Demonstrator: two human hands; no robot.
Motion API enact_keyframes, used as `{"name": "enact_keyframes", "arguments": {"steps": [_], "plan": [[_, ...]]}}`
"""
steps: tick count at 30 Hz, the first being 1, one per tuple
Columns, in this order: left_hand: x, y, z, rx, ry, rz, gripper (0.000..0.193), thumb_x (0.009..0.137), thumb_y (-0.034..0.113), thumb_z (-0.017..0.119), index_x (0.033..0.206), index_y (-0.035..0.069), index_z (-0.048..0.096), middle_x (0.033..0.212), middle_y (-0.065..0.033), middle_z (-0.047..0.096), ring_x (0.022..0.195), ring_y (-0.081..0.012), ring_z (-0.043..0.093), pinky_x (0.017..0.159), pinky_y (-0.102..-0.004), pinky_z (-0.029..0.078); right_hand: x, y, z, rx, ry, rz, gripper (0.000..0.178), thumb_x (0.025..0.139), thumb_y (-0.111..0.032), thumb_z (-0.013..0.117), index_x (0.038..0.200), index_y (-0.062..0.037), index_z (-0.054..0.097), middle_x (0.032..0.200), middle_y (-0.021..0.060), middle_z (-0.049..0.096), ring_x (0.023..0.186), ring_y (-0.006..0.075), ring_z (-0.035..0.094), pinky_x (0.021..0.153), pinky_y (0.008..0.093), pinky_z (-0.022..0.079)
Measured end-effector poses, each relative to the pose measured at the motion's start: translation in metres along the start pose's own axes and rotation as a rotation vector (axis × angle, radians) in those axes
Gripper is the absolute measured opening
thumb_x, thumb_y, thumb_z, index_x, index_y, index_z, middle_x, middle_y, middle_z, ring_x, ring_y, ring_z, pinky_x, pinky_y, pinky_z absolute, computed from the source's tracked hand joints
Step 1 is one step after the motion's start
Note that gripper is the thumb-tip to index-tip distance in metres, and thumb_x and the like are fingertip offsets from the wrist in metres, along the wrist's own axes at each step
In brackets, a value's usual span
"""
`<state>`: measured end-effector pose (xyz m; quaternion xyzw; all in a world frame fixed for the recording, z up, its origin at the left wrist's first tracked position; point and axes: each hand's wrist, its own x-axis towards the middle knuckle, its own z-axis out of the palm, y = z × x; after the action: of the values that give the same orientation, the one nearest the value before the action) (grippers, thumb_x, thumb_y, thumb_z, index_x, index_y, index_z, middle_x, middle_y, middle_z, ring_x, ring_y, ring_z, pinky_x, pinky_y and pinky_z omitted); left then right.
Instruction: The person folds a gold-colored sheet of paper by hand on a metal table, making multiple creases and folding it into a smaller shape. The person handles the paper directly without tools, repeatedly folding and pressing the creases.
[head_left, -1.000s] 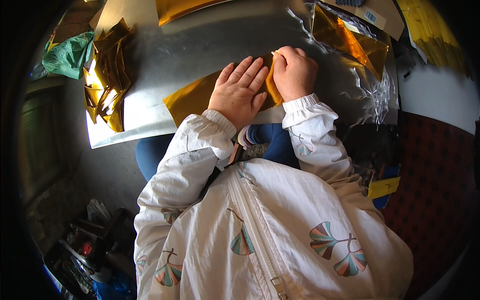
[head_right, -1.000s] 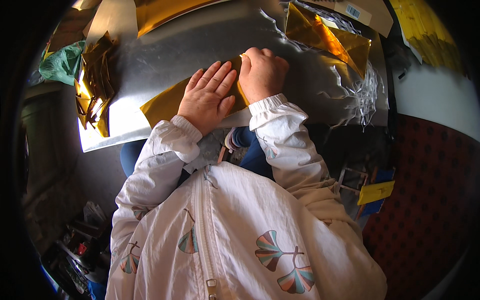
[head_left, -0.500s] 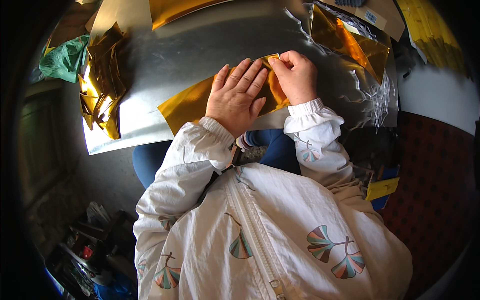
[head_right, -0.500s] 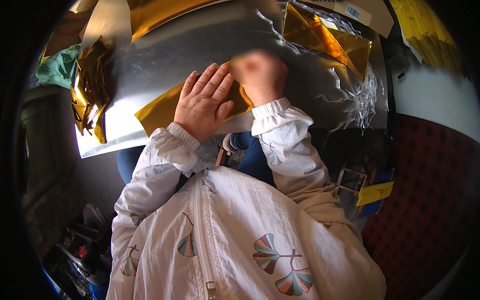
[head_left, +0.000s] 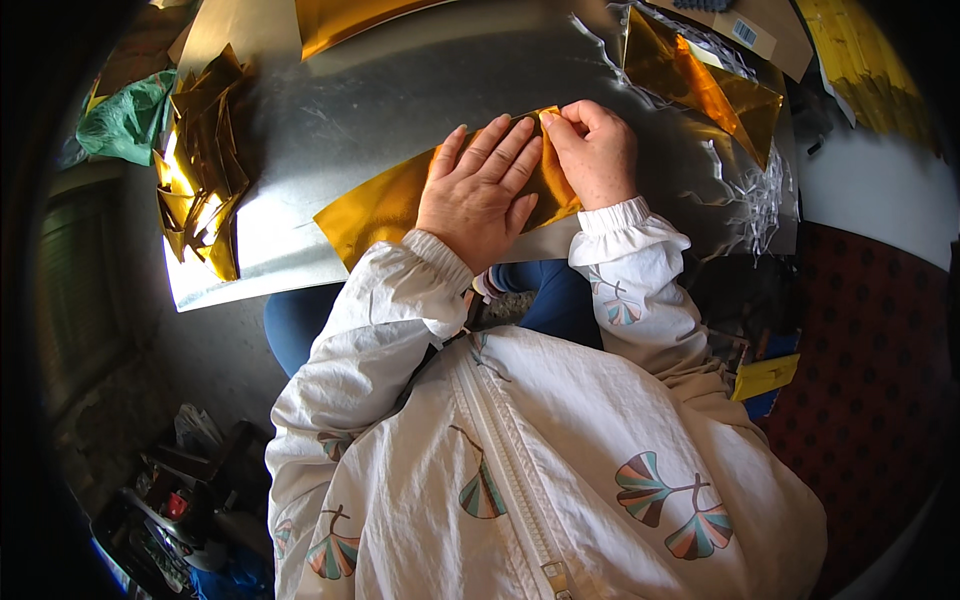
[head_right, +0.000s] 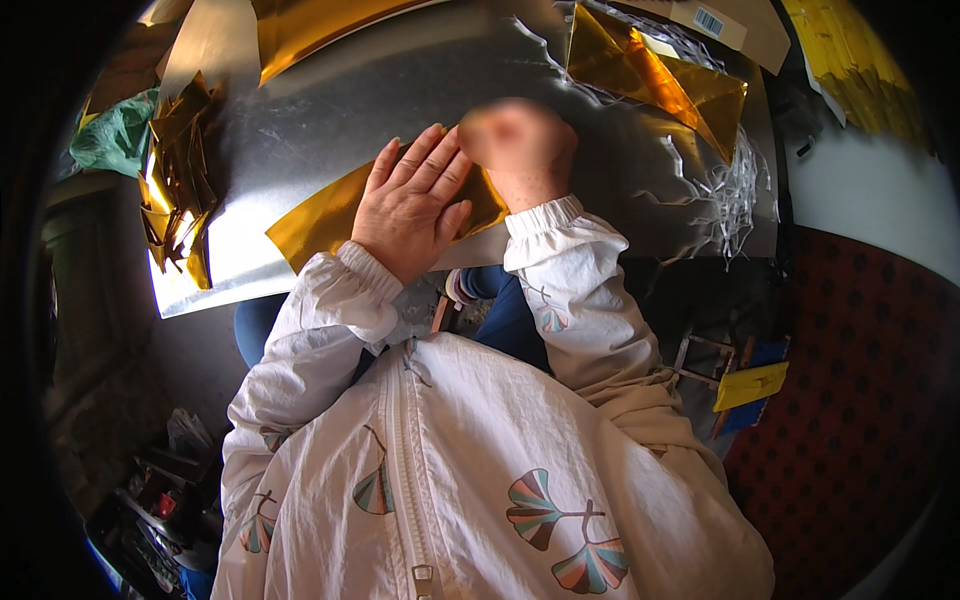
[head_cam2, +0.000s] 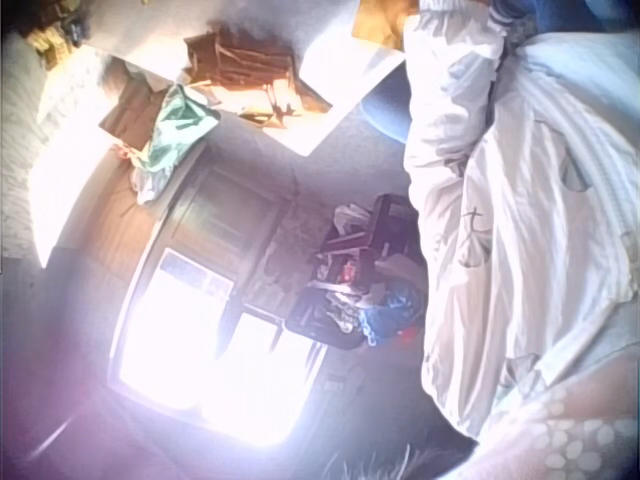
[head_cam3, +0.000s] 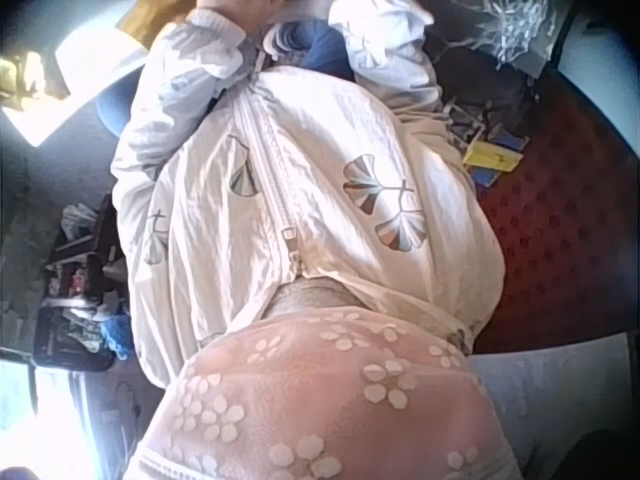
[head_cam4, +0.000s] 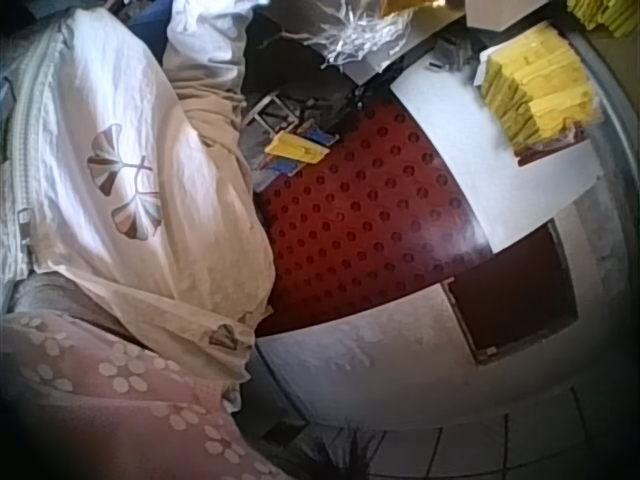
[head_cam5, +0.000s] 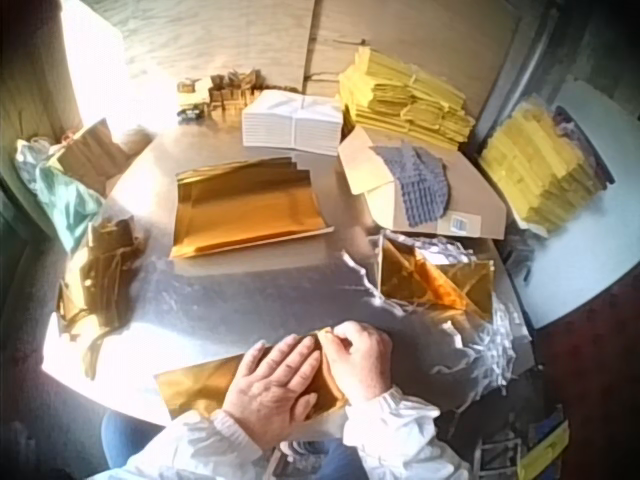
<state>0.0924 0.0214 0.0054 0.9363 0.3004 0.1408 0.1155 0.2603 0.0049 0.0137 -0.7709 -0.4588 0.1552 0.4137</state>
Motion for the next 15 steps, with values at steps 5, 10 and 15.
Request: {"name": "enact_keyframes", "arguments": {"steps": [5,10,15], "plan": [[0.005,-0.002,0.001,-0.012,-0.032,0.038,0.054,0.093,0.029,0.048,0.144,0.013,0.045,0.155,-0.0043,0.036,0.145,-0.0216,0.029,0.119,-0.0463,0.017,-0.002,0.0,0.001,0.01,0.018,-0.038,0.016,0.074,-0.016,0.077,0.074,-0.0029,0.068,0.072,0.0146,0.068,0.065,0.0282,0.068,0.061,0.0354,0.054],[0.008,-0.002,0.0,-0.001,-0.049,0.045,0.057,0.092,0.03,0.046,0.147,0.013,0.042,0.156,-0.0049,0.035,0.145,-0.0214,0.029,0.12,-0.0458,0.016,0.0,0.005,0.003,-0.093,0.048,-0.113,0.014,0.078,-0.013,0.072,0.075,-0.0014,0.066,0.077,0.015,0.068,0.068,0.0314,0.067,0.065,0.0386,0.054],[0.01,-0.002,0.0,0.02,-0.044,0.039,0.059,0.09,0.031,0.047,0.146,0.013,0.043,0.155,-0.0048,0.036,0.144,-0.021,0.03,0.119,-0.0458,0.016,0.0,0.009,0.006,-0.1,0.067,-0.147,0.013,0.077,-0.013,0.072,0.074,-0.0023,0.065,0.076,0.0141,0.068,0.069,0.0317,0.066,0.064,0.039,0.054]]}}
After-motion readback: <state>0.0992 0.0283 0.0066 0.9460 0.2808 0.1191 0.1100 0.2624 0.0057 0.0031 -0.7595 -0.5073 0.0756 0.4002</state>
